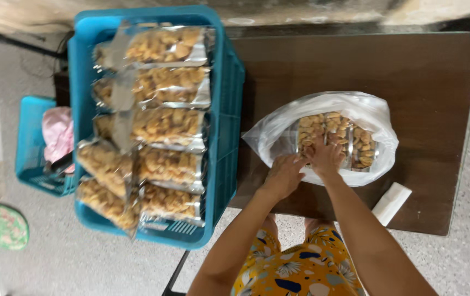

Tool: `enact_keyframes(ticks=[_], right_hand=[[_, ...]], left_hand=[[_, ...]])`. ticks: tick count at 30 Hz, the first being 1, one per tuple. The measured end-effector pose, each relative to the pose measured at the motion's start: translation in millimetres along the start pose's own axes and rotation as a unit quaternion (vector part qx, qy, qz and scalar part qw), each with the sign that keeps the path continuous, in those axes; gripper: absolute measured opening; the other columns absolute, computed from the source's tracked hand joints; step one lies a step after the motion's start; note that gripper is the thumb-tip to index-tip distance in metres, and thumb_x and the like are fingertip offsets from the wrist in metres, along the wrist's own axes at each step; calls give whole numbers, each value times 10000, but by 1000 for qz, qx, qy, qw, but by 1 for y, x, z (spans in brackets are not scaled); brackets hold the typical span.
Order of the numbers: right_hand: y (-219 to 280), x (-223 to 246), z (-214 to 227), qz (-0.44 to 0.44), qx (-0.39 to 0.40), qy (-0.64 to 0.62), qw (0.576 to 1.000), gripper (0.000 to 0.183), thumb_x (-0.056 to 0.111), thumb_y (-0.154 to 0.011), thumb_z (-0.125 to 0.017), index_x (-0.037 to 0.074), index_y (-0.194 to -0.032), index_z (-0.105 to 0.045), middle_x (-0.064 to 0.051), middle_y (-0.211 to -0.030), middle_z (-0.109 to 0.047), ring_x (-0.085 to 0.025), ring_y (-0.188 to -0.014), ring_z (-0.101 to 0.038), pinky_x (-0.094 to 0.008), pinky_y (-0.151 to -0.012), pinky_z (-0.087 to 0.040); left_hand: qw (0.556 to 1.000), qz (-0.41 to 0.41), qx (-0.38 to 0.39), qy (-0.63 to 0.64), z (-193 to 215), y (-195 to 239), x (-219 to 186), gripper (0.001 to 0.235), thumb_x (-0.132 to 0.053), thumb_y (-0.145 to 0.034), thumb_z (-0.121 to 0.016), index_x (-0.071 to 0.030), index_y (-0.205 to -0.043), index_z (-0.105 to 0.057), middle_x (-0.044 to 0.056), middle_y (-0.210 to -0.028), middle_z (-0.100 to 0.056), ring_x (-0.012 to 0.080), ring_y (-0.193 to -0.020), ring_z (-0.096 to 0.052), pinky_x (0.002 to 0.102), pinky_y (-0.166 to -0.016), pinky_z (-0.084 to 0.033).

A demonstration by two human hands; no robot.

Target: The person unpacks a roll of white plastic bags and places one on a table. They then transfer multiple pre-sealed packets of snacks from a blue basket into the white bag, arranging them in rows.

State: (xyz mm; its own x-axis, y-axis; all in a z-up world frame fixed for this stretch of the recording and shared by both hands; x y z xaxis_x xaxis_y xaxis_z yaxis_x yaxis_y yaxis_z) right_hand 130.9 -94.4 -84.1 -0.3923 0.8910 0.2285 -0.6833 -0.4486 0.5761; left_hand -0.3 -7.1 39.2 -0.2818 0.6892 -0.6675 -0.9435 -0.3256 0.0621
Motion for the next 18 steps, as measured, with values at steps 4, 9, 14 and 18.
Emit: enact_keyframes(ticks=[4, 9, 14, 18], right_hand=[[21, -4, 30, 148, -133, -1, 980, 840, 575, -975, -674, 159, -1623, -337, -269, -1269, -560, -485, -1398, -404, -726, -1232, -204], [69, -5, 54, 178, -147, -137, 963, 794, 422, -926, -712, 41, -1556, -414, -325, -1331, -518, -486, -1322, -421, -596, -1132, -332], [104, 16, 68, 275, -165, -198, 926, 683, 289, -941, -726, 19, -1498, -439, -326, -1406, -481, -482, -1335, -418, -561, -1121, -354], [132, 50, 87, 322, -151, -208, 911, 649, 263, -964, -720, 64, -1505, -420, -262, -1460, -453, -441, -1372, -428, -535, -1165, -365]], left_hand=[[980, 62, -187, 18, 159, 49, -40, 316, -189, -946, -694, -94, -1236, -608, 144, -1238, -676, 378, -1141, -641, 478, -994, -520], [833, 340, -273, -340, 306, 132, 23, 708, -528, -825, -810, 32, -1186, -572, 206, -1073, -614, 350, -946, -605, 476, -787, -523], [814, 393, -228, -361, 327, 171, 96, 585, -477, -922, -750, -37, -1260, -565, 170, -1116, -620, 326, -962, -618, 495, -745, -536], [860, 400, -218, -231, 339, 176, 119, 405, -435, -1046, -635, -31, -1054, -638, 160, -930, -673, 296, -772, -638, 479, -649, -518]])
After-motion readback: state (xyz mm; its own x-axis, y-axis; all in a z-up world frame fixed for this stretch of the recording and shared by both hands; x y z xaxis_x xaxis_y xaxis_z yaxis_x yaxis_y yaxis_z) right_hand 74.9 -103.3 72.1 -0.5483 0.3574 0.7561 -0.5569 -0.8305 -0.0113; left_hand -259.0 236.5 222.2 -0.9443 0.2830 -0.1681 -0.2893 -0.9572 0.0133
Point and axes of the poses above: each hand's wrist, its own y-axis away from the middle knuckle, its own z-axis out of the back of the hand, x = y × z, the point moved 5 cm from there along -y, towards the middle knuckle
